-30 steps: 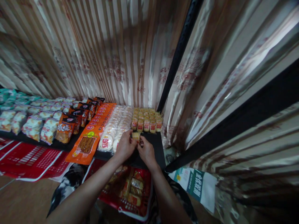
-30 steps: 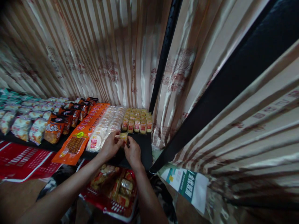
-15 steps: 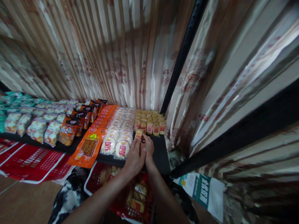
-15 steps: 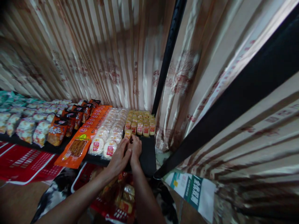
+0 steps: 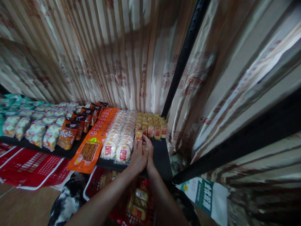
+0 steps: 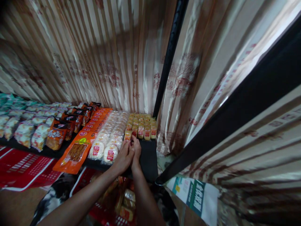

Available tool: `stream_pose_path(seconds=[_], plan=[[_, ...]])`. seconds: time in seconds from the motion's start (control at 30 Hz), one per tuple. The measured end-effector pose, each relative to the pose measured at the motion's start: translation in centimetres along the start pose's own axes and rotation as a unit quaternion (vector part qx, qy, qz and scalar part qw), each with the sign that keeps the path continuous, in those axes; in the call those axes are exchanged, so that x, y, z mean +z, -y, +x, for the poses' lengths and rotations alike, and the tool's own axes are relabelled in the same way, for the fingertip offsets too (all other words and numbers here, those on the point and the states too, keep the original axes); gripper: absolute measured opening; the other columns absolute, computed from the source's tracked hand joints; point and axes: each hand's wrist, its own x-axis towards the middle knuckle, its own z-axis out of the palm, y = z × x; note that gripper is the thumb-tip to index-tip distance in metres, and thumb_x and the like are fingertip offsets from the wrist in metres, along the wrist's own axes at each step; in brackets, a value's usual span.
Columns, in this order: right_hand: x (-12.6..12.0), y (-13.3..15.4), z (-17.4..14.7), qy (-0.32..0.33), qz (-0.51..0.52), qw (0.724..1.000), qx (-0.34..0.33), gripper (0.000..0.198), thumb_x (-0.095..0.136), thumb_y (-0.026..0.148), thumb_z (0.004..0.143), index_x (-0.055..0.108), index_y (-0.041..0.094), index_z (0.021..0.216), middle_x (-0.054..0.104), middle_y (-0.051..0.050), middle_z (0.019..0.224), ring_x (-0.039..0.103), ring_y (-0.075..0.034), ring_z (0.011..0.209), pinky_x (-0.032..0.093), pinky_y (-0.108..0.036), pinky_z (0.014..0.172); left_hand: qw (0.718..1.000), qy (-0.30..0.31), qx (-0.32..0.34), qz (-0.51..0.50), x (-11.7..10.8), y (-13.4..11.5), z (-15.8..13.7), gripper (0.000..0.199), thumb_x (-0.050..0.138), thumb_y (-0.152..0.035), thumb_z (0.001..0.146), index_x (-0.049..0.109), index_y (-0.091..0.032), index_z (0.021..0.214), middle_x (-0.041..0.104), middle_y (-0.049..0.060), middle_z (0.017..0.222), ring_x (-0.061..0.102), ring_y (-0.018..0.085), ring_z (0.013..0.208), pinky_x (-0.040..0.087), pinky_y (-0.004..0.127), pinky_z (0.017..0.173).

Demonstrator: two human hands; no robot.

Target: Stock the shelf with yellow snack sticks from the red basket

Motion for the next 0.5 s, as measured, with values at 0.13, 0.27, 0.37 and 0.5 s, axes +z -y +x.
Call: stream_pose_path(seconds=[0.13, 0.27, 0.37, 0.5], plan=[[0.2, 0.2, 0.3, 0.017, 0.091, 0.995, 0.020, 0.039, 0.049, 0.025, 0.071, 0.060, 0.019, 0.107, 0.065, -0.005, 0.103, 0.059, -0.020, 0.093, 0.046, -0.032, 0.083, 0.999, 0.007, -0.035, 0.018, -0.1, -0.9, 0.4, 0.058, 0.035, -0.028, 0.080, 0.032, 0.000, 0.131, 0.020, 0.020, 0.144, 0.016, 0.023, 0.134, 0.013, 0.036, 0.110], [0.2, 0.7, 0.3, 0.033, 0.152, 0.987, 0.036, 0.041, 0.049, 0.025, 0.071, 0.059, 0.018, 0.110, 0.065, -0.006, 0.105, 0.060, -0.020, 0.092, 0.047, -0.032, 0.083, 0.998, 0.022, -0.046, 0.030, 0.1, -0.7, 1.1, 0.058, 0.033, -0.027, 0.081, 0.030, -0.001, 0.133, 0.019, 0.017, 0.144, 0.014, 0.021, 0.134, 0.012, 0.034, 0.110], [0.3, 0.6, 0.3, 0.030, 0.165, 0.985, 0.048, 0.042, 0.049, 0.024, 0.070, 0.059, 0.018, 0.111, 0.065, -0.006, 0.104, 0.060, -0.020, 0.092, 0.047, -0.033, 0.083, 0.999, 0.019, -0.041, 0.030, 0.4, 0.2, 1.9, 0.059, 0.032, -0.029, 0.081, 0.028, -0.002, 0.134, 0.020, 0.016, 0.145, 0.014, 0.019, 0.134, 0.011, 0.031, 0.110], [0.4, 0.3, 0.3, 0.035, 0.163, 0.984, 0.063, 0.044, 0.047, 0.025, 0.071, 0.058, 0.018, 0.112, 0.066, -0.004, 0.099, 0.060, -0.019, 0.088, 0.047, -0.032, 0.081, 0.999, 0.016, -0.036, 0.026, 0.6, 0.8, 2.5, 0.062, 0.032, -0.029, 0.081, 0.025, 0.000, 0.135, 0.020, 0.016, 0.145, 0.014, 0.019, 0.134, 0.011, 0.028, 0.110]])
